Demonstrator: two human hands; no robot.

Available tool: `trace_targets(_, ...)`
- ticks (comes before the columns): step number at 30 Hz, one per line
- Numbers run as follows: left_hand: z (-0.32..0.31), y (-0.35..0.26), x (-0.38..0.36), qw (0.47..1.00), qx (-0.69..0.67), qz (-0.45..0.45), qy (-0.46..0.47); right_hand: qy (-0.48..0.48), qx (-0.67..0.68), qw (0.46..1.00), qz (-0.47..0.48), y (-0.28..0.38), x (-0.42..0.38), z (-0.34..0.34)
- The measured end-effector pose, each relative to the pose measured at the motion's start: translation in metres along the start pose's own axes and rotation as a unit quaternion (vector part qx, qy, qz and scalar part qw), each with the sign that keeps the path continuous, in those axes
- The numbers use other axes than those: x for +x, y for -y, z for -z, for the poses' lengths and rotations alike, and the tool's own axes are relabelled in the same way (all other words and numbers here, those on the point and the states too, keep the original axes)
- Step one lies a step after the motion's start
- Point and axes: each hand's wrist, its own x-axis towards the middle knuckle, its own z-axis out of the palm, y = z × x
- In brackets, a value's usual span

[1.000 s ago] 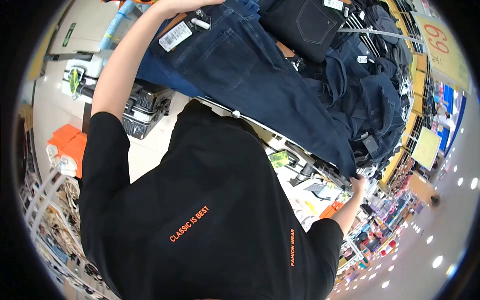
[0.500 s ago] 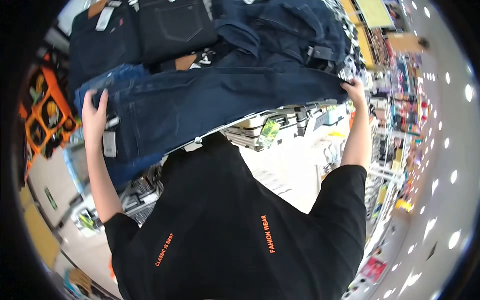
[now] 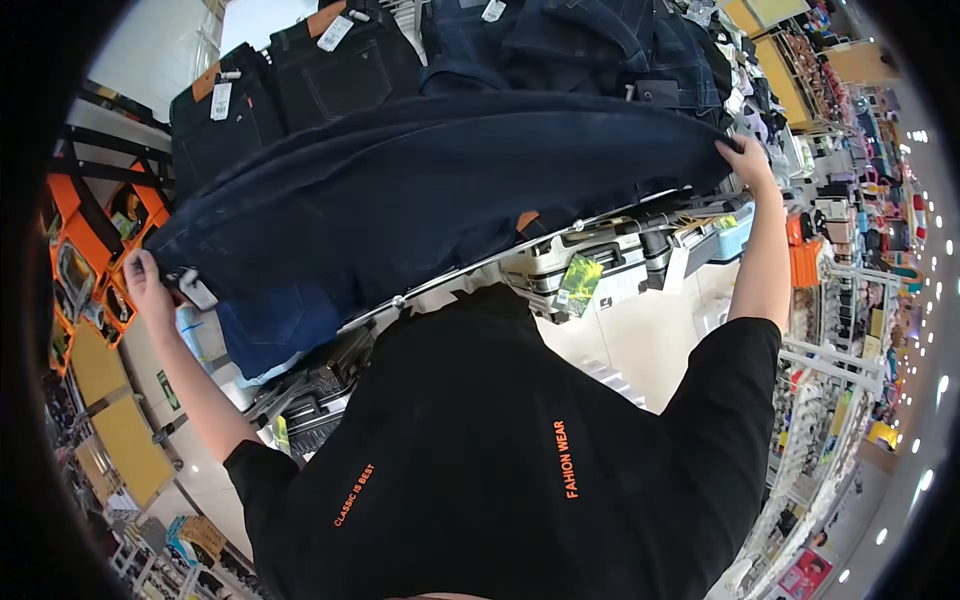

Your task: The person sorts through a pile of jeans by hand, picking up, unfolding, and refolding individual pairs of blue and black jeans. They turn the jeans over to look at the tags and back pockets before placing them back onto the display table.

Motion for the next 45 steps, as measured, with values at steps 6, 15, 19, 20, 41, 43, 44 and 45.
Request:
trace_targets(6, -0.014, -0.070, 0.053, 0.987, -0.018, -0.114, -0.114, -0.129, -0.094, 0.985, 0.065, -0.013, 0.059, 0.028)
trace_targets(15, -0.027, -0.049, -0.017, 0.933, 0.039, -0.147, -0.327, -0.207, -0.111, 0.967, 0.096, -0.003, 0.029, -0.037)
trace_targets(19, -0.047, 0.007, -0.123, 0.916, -0.105, -0.019, -0.386, -0.157, 0.023, 0.986, 0.058, -0.006, -0.015, -0.111)
trace_targets(20, -0.047, 0.022, -0.148, 0.911, -0.155, 0.017, -0.381, -0.127, -0.001, 0.992, 0.022, -0.001, -0.027, -0.122)
trace_targets(41, -0.020, 0.000, -0.183, 0.890, -0.009, 0.433, -0.143, 0.163, 0.694, 0.680, -0.172, -0.056, -0.006, -0.158)
trace_targets(43, -0.005, 0.006, -0.159, 0.853, 0.122, 0.498, -0.096, 0.195, 0.693, 0.676, -0.156, -0.051, 0.009, -0.160)
trace_targets(44, -0.020, -0.004, -0.159, 0.855, 0.226, 0.461, -0.071, 0.208, 0.682, 0.680, -0.168, -0.030, 0.006, -0.147)
trace_targets(45, -0.025, -0.009, -0.154, 0.858, 0.240, 0.454, -0.018, 0.221, 0.670, 0.686, -0.179, -0.015, 0.003, -0.137)
